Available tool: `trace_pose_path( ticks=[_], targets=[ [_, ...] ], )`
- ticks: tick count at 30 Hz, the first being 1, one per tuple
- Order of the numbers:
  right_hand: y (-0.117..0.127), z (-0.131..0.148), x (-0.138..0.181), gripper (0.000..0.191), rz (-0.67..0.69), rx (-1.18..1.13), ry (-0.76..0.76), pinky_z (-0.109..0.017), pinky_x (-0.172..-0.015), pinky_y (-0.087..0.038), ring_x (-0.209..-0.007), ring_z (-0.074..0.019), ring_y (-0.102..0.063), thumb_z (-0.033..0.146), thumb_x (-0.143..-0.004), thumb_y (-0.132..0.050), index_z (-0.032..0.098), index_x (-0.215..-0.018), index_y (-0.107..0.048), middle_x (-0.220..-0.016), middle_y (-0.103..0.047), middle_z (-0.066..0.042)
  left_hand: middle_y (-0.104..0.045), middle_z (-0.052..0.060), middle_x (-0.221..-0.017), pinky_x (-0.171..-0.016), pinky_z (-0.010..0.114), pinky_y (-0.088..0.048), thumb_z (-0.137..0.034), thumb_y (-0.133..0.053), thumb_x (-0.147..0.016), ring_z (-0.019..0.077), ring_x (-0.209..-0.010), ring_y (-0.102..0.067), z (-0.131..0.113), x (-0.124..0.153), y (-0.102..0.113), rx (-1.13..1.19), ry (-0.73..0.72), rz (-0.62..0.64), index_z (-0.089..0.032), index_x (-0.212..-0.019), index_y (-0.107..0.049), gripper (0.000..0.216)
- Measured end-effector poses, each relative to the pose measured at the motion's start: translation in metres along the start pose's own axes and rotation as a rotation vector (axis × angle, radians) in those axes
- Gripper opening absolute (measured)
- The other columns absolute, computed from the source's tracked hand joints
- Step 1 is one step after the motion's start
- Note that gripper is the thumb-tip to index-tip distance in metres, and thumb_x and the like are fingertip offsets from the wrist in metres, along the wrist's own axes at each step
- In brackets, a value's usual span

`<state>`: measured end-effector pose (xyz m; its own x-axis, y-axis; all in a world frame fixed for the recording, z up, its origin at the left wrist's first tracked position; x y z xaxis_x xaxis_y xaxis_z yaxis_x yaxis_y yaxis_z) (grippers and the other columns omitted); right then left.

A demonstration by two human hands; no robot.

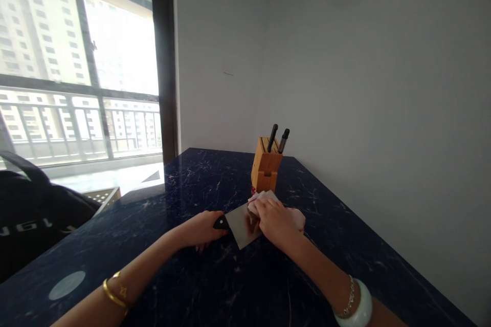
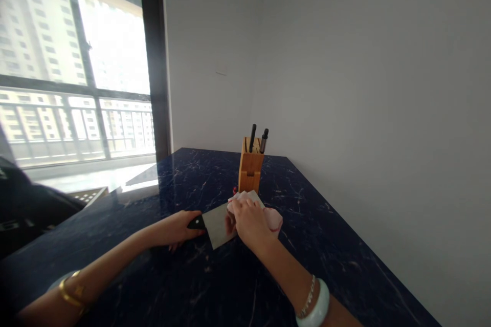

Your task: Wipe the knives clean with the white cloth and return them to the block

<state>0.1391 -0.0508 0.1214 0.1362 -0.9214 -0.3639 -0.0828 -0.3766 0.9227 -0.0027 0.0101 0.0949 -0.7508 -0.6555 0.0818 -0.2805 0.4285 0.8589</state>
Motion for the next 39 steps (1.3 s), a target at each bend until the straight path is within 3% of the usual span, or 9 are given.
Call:
trace_pose_path(
  ticks=[7, 15, 21, 27, 33, 39],
  targets=[
    [0.009, 0.029, 0.007, 0.037, 0.046, -0.144, 0.174, -0.033, -0.081, -0.031, -0.092, -0.0198, -0.044, 0.013, -0.071, -0.045, 0.018, -0.108, -0.047, -0.099, -0.053, -0.006, -0.064, 0.001, -0.067, -0.040, 0.021, -0.041, -0.047, -0.045, -0.073, 0.0162, -0.048, -0.060, 0.018, -0.011, -0.012, 0.054, -0.002, 0.063, -0.018, -0.093, -0.049, 0.035],
    [0.007, 0.022, 0.011, 0.030, 0.181, -0.237, 0.225, -0.030, -0.080, -0.032, -0.091, -0.0181, -0.047, 0.017, -0.068, -0.046, 0.019, -0.098, -0.049, -0.097, -0.054, -0.005, -0.065, 0.001, -0.069, -0.042, 0.022, -0.041, -0.046, -0.044, -0.074, 0.0159, -0.048, -0.059, 0.013, -0.008, -0.009, 0.063, 0.024, 0.063, -0.019, -0.095, -0.051, 0.035],
    [0.008, 0.019, 0.011, 0.030, 0.221, -0.257, 0.260, -0.030, -0.081, -0.031, -0.095, -0.0183, -0.047, 0.018, -0.066, -0.047, 0.019, -0.096, -0.049, -0.099, -0.054, -0.005, -0.065, 0.000, -0.071, -0.054, 0.023, -0.043, -0.044, -0.048, -0.072, 0.0176, -0.063, -0.061, -0.002, -0.004, 0.004, -0.036, -0.068, -0.030, -0.019, -0.086, -0.056, 0.030],
    [0.010, 0.017, 0.013, 0.034, 0.268, -0.286, 0.275, -0.030, -0.082, -0.031, -0.095, -0.0180, -0.048, 0.016, -0.066, -0.046, 0.022, -0.100, -0.048, -0.099, -0.055, -0.003, -0.066, 0.000, -0.076, -0.054, 0.022, -0.043, -0.044, -0.048, -0.072, 0.0174, -0.065, -0.061, -0.003, -0.005, 0.005, -0.016, -0.102, 0.001, -0.019, -0.090, -0.056, 0.032],
    [0.016, 0.018, 0.014, 0.037, 0.275, -0.204, 0.250, -0.032, -0.081, -0.032, -0.093, -0.0198, -0.049, 0.019, -0.064, -0.049, 0.022, -0.101, -0.049, -0.098, -0.057, -0.004, -0.064, 0.000, -0.068, -0.045, 0.021, -0.041, -0.045, -0.047, -0.073, 0.0159, -0.054, -0.060, 0.001, -0.007, 0.002, 0.011, -0.083, 0.057, -0.019, -0.087, -0.054, 0.031],
    [0.014, 0.018, 0.014, 0.036, 0.283, -0.221, 0.268, -0.031, -0.082, -0.031, -0.092, -0.0187, -0.049, 0.018, -0.065, -0.048, 0.022, -0.101, -0.049, -0.097, -0.056, -0.004, -0.065, 0.001, -0.070, -0.051, 0.023, -0.044, -0.046, -0.048, -0.073, 0.0162, -0.055, -0.061, 0.007, -0.012, -0.001, 0.059, -0.091, 0.109, -0.018, -0.094, -0.053, 0.035]
  ],
)
Point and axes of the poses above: each hand's wrist, its own x-axis away from the middle knuckle, its own y-axis out of the back of the hand, z = x × y, the point moved 7 cm from there along -x, towards the middle knuckle
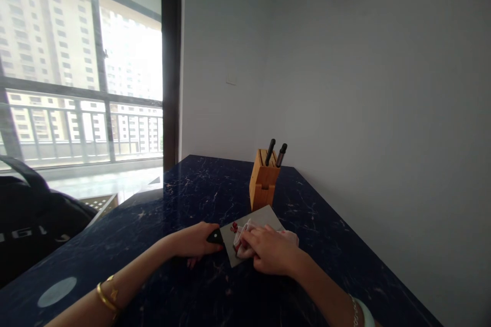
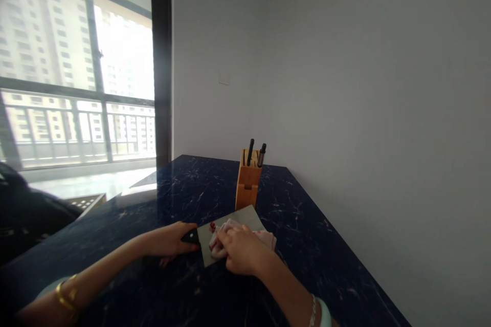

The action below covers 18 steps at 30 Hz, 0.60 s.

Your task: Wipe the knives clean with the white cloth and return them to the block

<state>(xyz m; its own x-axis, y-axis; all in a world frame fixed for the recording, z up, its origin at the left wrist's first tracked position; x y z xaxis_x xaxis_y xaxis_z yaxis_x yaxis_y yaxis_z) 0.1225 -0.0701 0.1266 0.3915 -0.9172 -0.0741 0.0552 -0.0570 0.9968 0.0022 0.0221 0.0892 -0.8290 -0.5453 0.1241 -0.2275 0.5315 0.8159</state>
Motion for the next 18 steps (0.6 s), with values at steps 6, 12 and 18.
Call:
trace_pose_path(
  ticks=[6, 12, 18],
  targets=[
    [-0.0024, 0.0001, -0.0007, 0.035, 0.002, -0.005, 0.012, -0.031, -0.082, -0.031, -0.092, -0.0179, -0.048, 0.019, -0.066, -0.047, 0.022, -0.101, -0.048, -0.097, -0.055, -0.003, -0.064, 0.002, -0.064, -0.041, 0.023, -0.042, -0.048, -0.046, -0.073, 0.0177, -0.048, -0.059, 0.0094, -0.0002, -0.0051, 0.066, 0.070, 0.063, -0.018, -0.100, -0.050, 0.040],
    [-0.0015, -0.0015, -0.0013, 0.036, 0.006, -0.009, -0.007, -0.028, -0.080, -0.033, -0.095, -0.0189, -0.049, 0.019, -0.065, -0.049, 0.022, -0.101, -0.048, -0.104, -0.054, -0.005, -0.066, 0.003, -0.075, -0.047, 0.022, -0.044, -0.046, -0.048, -0.072, 0.0159, -0.055, -0.061, 0.0062, -0.0018, -0.0013, 0.015, 0.030, 0.008, -0.019, -0.095, -0.053, 0.036],
    [-0.0016, -0.0020, -0.0014, 0.036, -0.006, -0.017, -0.001, -0.028, -0.082, -0.033, -0.095, -0.0184, -0.048, 0.019, -0.067, -0.048, 0.022, -0.103, -0.047, -0.104, -0.053, -0.004, -0.064, 0.003, -0.065, -0.039, 0.025, -0.042, -0.049, -0.045, -0.072, 0.0190, -0.048, -0.060, 0.0077, 0.0013, -0.0048, 0.084, 0.087, 0.063, -0.018, -0.098, -0.050, 0.040]
  ],
)
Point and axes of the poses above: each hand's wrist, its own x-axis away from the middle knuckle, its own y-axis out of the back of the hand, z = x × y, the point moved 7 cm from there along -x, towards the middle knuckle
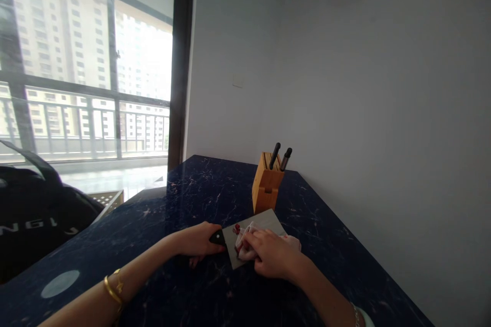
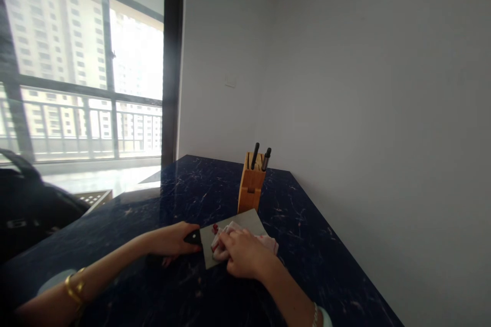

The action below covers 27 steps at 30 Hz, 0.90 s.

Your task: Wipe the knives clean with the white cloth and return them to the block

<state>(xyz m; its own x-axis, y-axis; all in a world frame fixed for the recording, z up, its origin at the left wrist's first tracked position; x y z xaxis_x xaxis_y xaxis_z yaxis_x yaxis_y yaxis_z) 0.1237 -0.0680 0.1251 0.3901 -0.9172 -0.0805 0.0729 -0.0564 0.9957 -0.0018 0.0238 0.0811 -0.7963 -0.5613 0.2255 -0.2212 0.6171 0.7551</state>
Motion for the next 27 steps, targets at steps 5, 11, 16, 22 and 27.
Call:
trace_pose_path(
  ticks=[5, 11, 16, 22, 27],
  targets=[
    [-0.0037, -0.0028, -0.0013, 0.035, -0.004, -0.027, 0.013, -0.028, -0.081, -0.034, -0.094, -0.0182, -0.048, 0.019, -0.066, -0.047, 0.023, -0.101, -0.047, -0.102, -0.053, -0.003, -0.065, 0.004, -0.068, -0.039, 0.025, -0.043, -0.049, -0.045, -0.072, 0.0195, -0.049, -0.061, 0.0042, -0.0019, -0.0005, -0.005, 0.005, -0.003, -0.019, -0.097, -0.050, 0.039],
    [-0.0048, -0.0049, -0.0014, 0.034, -0.016, -0.063, 0.021, -0.027, -0.080, -0.034, -0.092, -0.0175, -0.048, 0.018, -0.066, -0.047, 0.023, -0.100, -0.048, -0.100, -0.053, -0.002, -0.066, 0.003, -0.074, -0.052, 0.024, -0.046, -0.047, -0.049, -0.072, 0.0176, -0.057, -0.062, 0.0056, -0.0054, 0.0025, -0.041, -0.066, -0.064, -0.019, -0.097, -0.053, 0.038],
    [-0.0039, -0.0030, -0.0008, 0.033, -0.004, -0.053, 0.018, -0.027, -0.080, -0.033, -0.091, -0.0172, -0.048, 0.017, -0.067, -0.047, 0.023, -0.099, -0.049, -0.098, -0.054, -0.002, -0.065, 0.002, -0.068, -0.047, 0.024, -0.044, -0.047, -0.047, -0.073, 0.0166, -0.048, -0.060, 0.0079, -0.0047, -0.0009, 0.003, -0.027, -0.005, -0.018, -0.101, -0.051, 0.040],
    [-0.0099, -0.0087, -0.0021, 0.035, -0.008, -0.068, 0.015, -0.027, -0.078, -0.033, -0.092, -0.0179, -0.048, 0.019, -0.066, -0.048, 0.024, -0.100, -0.049, -0.100, -0.052, -0.002, -0.065, 0.002, -0.068, -0.042, 0.022, -0.042, -0.047, -0.047, -0.073, 0.0162, -0.049, -0.060, 0.0054, -0.0061, 0.0002, -0.025, -0.069, -0.022, -0.018, -0.097, -0.052, 0.039],
    [-0.0065, -0.0069, 0.0004, 0.034, -0.017, -0.063, -0.001, -0.028, -0.076, -0.032, -0.090, -0.0175, -0.047, 0.019, -0.067, -0.047, 0.024, -0.101, -0.049, -0.101, -0.053, -0.002, -0.064, 0.002, -0.065, -0.040, 0.021, -0.042, -0.048, -0.047, -0.073, 0.0164, -0.047, -0.060, 0.0057, -0.0056, -0.0004, -0.011, -0.051, -0.016, -0.018, -0.098, -0.051, 0.039]
  ],
)
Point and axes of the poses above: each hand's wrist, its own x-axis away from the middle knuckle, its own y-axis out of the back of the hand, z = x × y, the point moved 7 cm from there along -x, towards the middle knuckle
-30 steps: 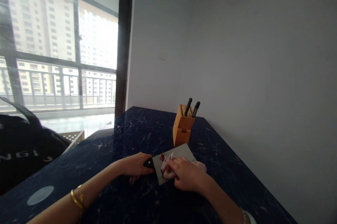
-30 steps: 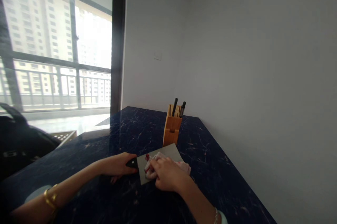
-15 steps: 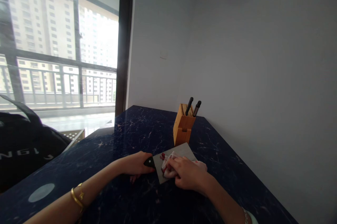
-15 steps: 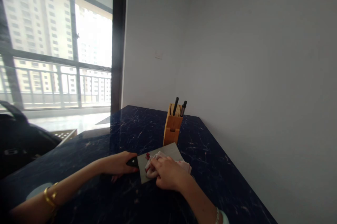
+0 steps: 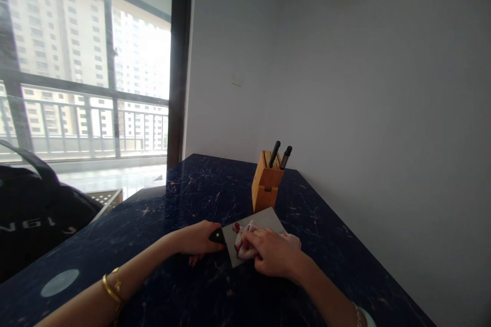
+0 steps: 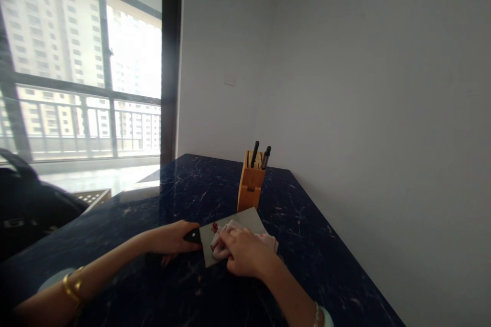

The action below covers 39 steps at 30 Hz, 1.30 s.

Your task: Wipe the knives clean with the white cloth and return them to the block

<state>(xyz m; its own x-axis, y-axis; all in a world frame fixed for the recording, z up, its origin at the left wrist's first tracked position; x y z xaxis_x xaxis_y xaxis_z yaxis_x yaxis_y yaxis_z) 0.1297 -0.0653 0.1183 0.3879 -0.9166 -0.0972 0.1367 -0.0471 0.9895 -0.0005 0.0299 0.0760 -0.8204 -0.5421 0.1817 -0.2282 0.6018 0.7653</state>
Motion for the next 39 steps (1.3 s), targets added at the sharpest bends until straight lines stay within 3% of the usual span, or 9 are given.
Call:
trace_pose_path(
  ticks=[4, 15, 23, 30, 35, 39],
  targets=[
    [0.004, 0.005, 0.002, 0.035, -0.003, 0.010, -0.002, -0.028, -0.078, -0.032, -0.092, -0.0175, -0.047, 0.019, -0.067, -0.048, 0.024, -0.102, -0.049, -0.102, -0.053, -0.002, -0.063, 0.001, -0.063, -0.037, 0.021, -0.040, -0.048, -0.047, -0.073, 0.0165, -0.045, -0.058, 0.000, 0.001, -0.001, 0.015, 0.021, 0.011, -0.018, -0.099, -0.050, 0.040],
    [0.001, 0.000, 0.002, 0.040, -0.029, -0.003, 0.011, -0.028, -0.077, -0.033, -0.091, -0.0181, -0.047, 0.019, -0.065, -0.049, 0.028, -0.104, -0.049, -0.099, -0.054, -0.001, -0.065, 0.003, -0.076, -0.048, 0.022, -0.043, -0.047, -0.049, -0.073, 0.0162, -0.057, -0.061, -0.004, 0.000, 0.003, -0.043, -0.032, -0.039, -0.018, -0.095, -0.053, 0.036],
    [0.005, 0.006, 0.000, 0.037, -0.015, 0.040, 0.020, -0.028, -0.079, -0.032, -0.091, -0.0180, -0.048, 0.019, -0.065, -0.049, 0.023, -0.102, -0.050, -0.097, -0.055, -0.002, -0.062, 0.001, -0.063, -0.037, 0.023, -0.041, -0.049, -0.046, -0.073, 0.0171, -0.046, -0.058, -0.006, 0.004, -0.001, 0.008, 0.034, 0.022, -0.019, -0.096, -0.049, 0.038],
    [0.005, 0.008, 0.001, 0.036, -0.012, 0.057, 0.003, -0.029, -0.080, -0.031, -0.093, -0.0170, -0.047, 0.017, -0.066, -0.047, 0.022, -0.101, -0.050, -0.098, -0.055, -0.003, -0.062, 0.000, -0.065, -0.041, 0.020, -0.040, -0.046, -0.048, -0.072, 0.0148, -0.048, -0.058, -0.015, 0.004, 0.005, -0.038, 0.003, -0.023, -0.018, -0.089, -0.052, 0.033],
    [0.005, 0.004, -0.004, 0.034, -0.094, 0.212, -0.034, -0.032, -0.080, -0.031, -0.091, -0.0189, -0.049, 0.017, -0.072, -0.046, 0.020, -0.106, -0.049, -0.099, -0.056, -0.005, -0.065, 0.001, -0.074, -0.049, 0.020, -0.043, -0.044, -0.050, -0.071, 0.0163, -0.061, -0.062, -0.013, 0.001, 0.008, -0.077, -0.064, -0.089, -0.019, -0.086, -0.054, 0.030],
    [0.006, -0.005, -0.009, 0.030, -0.143, 0.395, -0.151, -0.036, -0.076, -0.032, -0.081, -0.0218, -0.050, 0.010, -0.080, -0.036, 0.017, -0.104, -0.052, -0.089, -0.059, -0.008, -0.064, 0.000, -0.065, -0.041, 0.021, -0.041, -0.046, -0.045, -0.074, 0.0159, -0.048, -0.060, 0.001, -0.001, -0.002, 0.011, 0.040, -0.022, -0.018, -0.096, -0.051, 0.036]
  ],
)
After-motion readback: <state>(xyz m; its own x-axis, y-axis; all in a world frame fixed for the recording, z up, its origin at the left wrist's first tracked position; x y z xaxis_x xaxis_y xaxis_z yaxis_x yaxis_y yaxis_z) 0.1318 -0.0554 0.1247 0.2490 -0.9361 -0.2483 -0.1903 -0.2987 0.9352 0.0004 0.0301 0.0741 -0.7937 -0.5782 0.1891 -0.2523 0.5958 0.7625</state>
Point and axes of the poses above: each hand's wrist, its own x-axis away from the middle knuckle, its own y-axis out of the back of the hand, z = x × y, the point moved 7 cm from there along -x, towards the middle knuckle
